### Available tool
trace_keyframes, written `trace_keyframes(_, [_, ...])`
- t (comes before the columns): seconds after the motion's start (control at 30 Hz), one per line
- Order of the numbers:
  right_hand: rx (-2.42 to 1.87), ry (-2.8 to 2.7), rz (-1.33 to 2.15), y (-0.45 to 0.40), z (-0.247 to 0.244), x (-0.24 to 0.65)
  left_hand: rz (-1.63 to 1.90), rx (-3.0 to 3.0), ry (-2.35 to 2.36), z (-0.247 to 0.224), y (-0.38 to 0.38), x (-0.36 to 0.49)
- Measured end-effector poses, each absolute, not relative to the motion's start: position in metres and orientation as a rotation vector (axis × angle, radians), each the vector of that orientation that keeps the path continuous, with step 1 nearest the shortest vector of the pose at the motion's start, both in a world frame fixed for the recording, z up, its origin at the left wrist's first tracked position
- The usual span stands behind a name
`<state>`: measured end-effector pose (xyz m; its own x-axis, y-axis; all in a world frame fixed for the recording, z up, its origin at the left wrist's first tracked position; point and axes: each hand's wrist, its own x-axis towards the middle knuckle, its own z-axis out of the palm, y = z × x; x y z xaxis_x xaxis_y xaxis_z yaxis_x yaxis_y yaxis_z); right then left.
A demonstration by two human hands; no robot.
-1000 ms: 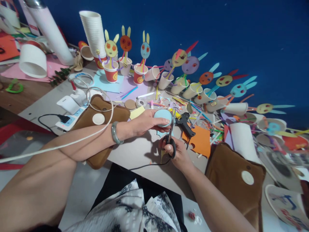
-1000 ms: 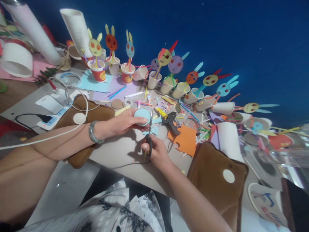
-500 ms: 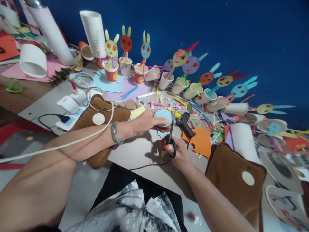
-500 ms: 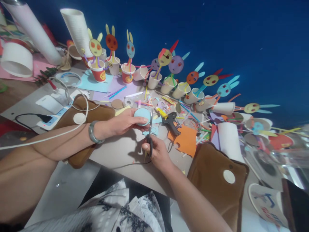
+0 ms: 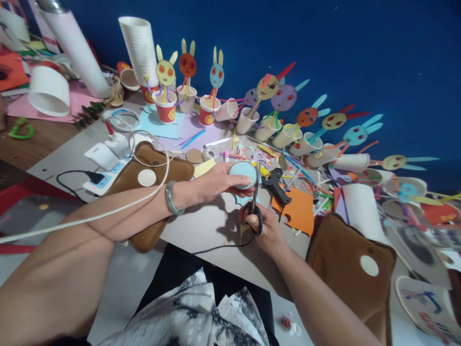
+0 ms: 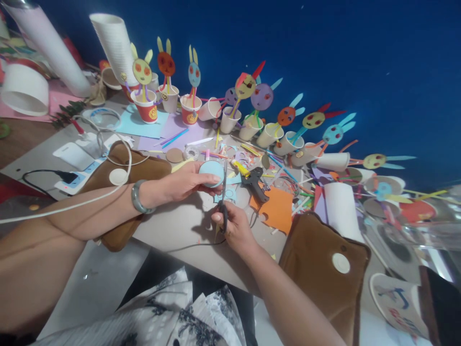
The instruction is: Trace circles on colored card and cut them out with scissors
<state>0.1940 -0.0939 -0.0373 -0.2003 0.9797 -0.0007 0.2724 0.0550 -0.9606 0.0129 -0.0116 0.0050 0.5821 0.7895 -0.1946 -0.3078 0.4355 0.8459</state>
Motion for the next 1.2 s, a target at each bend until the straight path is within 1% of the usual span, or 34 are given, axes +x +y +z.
trace_keyframes(0.2, [-1.257,-1.594,1.168,-0.095,-0.039,0.196,0.746,0.876,0.681,0.004,-0.009,0.013])
trace_keyframes(0.57, [-1.206,-1.689,1.272,-0.095,-0.018,0.197,0.709,0.949,0.604,0.006,-0.008,0.008])
trace_keyframes(1.2, [-1.248,-1.700,1.278,-0.093,-0.023,0.199,0.696,1.030,0.533,0.006,-0.010,0.006])
